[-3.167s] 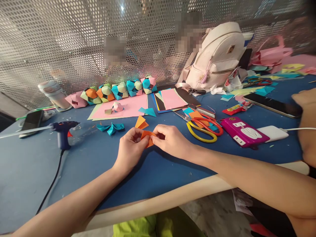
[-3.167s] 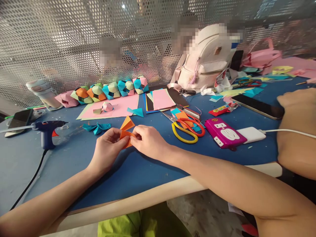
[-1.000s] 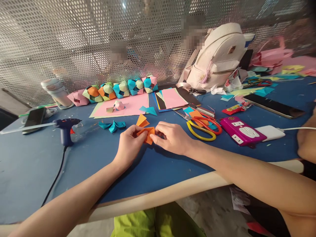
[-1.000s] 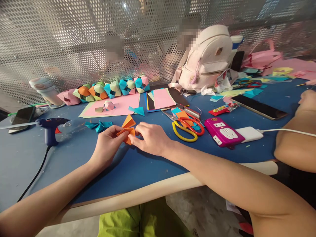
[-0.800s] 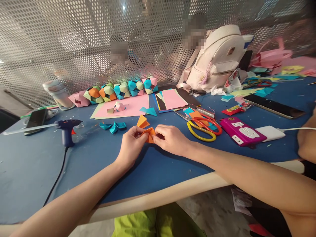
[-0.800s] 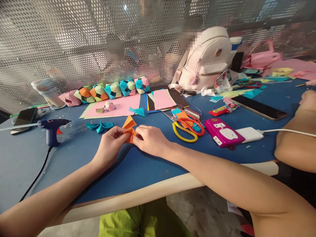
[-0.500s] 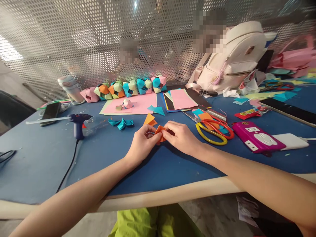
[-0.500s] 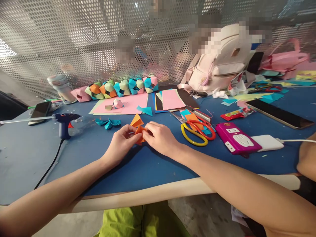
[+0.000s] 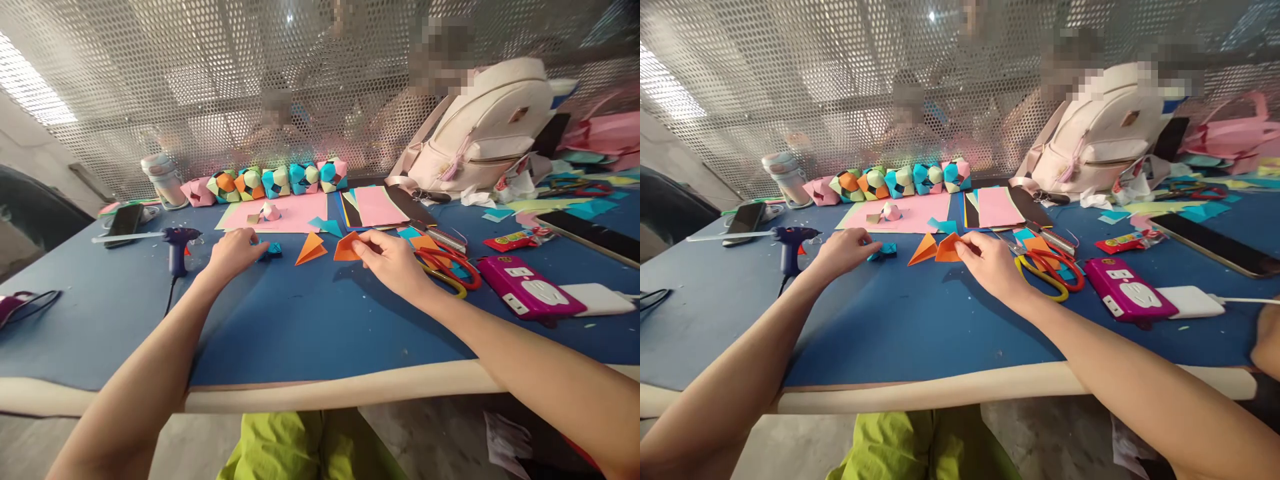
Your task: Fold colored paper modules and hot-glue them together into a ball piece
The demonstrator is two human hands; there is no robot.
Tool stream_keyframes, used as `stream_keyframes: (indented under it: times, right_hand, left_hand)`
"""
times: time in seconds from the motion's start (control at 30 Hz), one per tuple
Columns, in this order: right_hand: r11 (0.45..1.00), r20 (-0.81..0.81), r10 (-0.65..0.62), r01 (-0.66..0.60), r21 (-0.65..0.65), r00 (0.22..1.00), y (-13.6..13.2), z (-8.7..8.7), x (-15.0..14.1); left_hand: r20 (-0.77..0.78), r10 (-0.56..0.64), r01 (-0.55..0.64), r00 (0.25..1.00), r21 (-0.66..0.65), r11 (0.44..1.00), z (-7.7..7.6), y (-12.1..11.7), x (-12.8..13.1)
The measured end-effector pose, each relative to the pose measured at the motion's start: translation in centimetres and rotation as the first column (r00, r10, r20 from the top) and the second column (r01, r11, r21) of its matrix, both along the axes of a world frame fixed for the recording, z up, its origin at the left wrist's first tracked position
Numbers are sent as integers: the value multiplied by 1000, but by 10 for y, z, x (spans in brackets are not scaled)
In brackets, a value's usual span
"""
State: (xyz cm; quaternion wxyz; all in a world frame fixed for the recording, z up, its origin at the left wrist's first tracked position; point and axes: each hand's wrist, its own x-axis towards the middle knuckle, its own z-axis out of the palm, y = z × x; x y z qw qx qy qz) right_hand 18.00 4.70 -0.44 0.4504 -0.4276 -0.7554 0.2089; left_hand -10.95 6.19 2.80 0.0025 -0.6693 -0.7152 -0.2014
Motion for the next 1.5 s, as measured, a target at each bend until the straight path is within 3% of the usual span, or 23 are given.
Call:
stream_keyframes:
  times: [0.1, 0.23, 0.47, 0.7, 0.83, 0.93, 1.0, 1.1, 1.3, 1.37, 1.5]
  right_hand:
    - [999, -14, -33, 34, 22, 999, 1, 2, 3]
    - [999, -30, -37, 37, 21, 999, 4, 1, 4]
    - [999, 11, -25, 25, 36, 1000, 4, 2, 3]
    - [999, 36, -7, 5, 52, 999, 3, 1, 2]
    - [999, 36, 4, -5, 52, 999, 4, 2, 2]
    - [999, 15, 20, -21, 40, 1000, 3, 3, 2]
    - [998, -16, 57, -57, 27, 998, 1, 5, 0]
    - [988, -49, 150, -151, -12, 987, -8, 7, -5]
    - [972, -13, 230, -231, -37, 973, -15, 4, -14]
    - [976, 3, 214, -213, -42, 977, -12, -1, -14]
    - [976, 21, 206, -204, -79, 978, -5, -6, -14]
  left_hand:
    - [0, -100, 100, 995, -110, 989, -6, 4, -9]
    - [11, -158, 158, 987, -111, 981, -12, 3, -5]
    - [-10, -153, 153, 988, 65, 986, -25, 2, 11]
    - [64, -226, 216, 972, 130, 968, -37, 17, 22]
    - [151, -299, 257, 942, 250, 934, -32, 11, 28]
    - [270, -310, 212, 912, 335, 918, -25, -2, 38]
    - [487, -340, 187, 804, 335, 923, -23, -11, 48]
    - [768, -363, 212, 529, 294, 932, -24, -24, 65]
    - [971, -193, 301, 143, 143, 943, -27, -38, 90]
    - [986, -138, 324, 97, 100, 941, -28, -39, 92]
    - [978, -128, 331, 163, 68, 941, -31, -38, 91]
